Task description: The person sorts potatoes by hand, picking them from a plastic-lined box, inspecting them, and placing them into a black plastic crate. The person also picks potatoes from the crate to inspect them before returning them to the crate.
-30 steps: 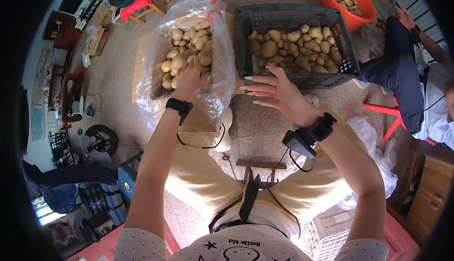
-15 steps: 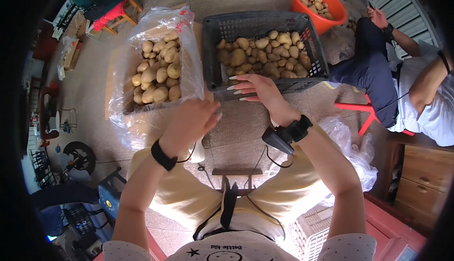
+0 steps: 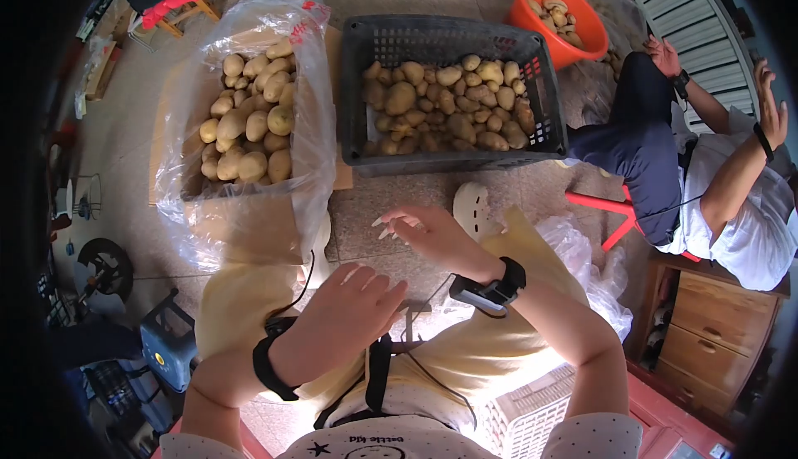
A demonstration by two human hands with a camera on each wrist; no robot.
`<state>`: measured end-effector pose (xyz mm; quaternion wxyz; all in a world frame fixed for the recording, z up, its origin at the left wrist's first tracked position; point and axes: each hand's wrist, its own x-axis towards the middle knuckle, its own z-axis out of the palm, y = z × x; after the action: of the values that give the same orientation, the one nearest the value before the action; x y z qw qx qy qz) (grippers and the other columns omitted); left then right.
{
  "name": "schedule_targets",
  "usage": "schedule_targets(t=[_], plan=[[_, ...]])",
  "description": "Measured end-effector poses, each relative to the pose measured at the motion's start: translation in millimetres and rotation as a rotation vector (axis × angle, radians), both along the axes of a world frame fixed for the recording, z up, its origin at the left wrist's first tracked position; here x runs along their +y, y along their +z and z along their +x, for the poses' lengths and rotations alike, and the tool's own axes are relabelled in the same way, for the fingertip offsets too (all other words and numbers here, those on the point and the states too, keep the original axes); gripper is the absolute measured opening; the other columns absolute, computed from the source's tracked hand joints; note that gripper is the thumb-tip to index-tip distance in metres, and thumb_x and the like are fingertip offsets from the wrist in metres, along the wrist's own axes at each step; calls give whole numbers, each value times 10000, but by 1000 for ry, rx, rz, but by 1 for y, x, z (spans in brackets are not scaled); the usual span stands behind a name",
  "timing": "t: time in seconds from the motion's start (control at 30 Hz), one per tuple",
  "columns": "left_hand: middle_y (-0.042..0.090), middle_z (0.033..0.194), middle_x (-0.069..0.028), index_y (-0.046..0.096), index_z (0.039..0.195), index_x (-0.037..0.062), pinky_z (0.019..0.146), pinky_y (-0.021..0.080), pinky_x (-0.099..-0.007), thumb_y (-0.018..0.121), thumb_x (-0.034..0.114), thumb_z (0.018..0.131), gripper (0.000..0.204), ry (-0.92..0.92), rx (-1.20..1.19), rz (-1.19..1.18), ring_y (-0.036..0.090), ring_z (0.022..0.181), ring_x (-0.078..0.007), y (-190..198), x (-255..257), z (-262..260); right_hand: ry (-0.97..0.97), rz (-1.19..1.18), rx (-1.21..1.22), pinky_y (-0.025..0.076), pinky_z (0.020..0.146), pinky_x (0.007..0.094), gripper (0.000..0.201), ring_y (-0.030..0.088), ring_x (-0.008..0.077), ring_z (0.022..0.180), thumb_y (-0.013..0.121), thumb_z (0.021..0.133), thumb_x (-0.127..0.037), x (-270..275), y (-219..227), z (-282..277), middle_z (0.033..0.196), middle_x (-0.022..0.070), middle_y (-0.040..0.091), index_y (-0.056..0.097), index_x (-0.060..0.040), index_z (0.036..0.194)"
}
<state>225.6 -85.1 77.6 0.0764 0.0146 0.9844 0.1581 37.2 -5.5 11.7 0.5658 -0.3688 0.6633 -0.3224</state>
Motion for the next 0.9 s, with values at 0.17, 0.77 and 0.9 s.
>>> schedule_targets(t=[0.17,0.77,0.9], plan=[[581,953,-62,589,1126,51,913,429,-377,612,269,861,344,96,13,-13,549,973,-220,7,-16,-5,64,-169,267,457,868,334,287,602,207,1001,525,954,-193,-1,12,1,1073,100,650,593,-63,1201],[575,983,-77,576,1128,36,941,415,-394,618,263,852,359,109,-41,9,537,983,-232,6,-15,-3,133,-324,549,444,857,417,321,551,338,988,572,901,-170,-5,31,7,1076,149,608,568,-69,1205],[574,979,-69,574,1133,41,937,415,-390,617,270,851,365,122,-68,6,538,986,-228,4,-13,-2,142,-327,552,446,856,420,321,553,338,986,573,898,-165,-4,29,8,1069,148,610,569,-68,1204]])
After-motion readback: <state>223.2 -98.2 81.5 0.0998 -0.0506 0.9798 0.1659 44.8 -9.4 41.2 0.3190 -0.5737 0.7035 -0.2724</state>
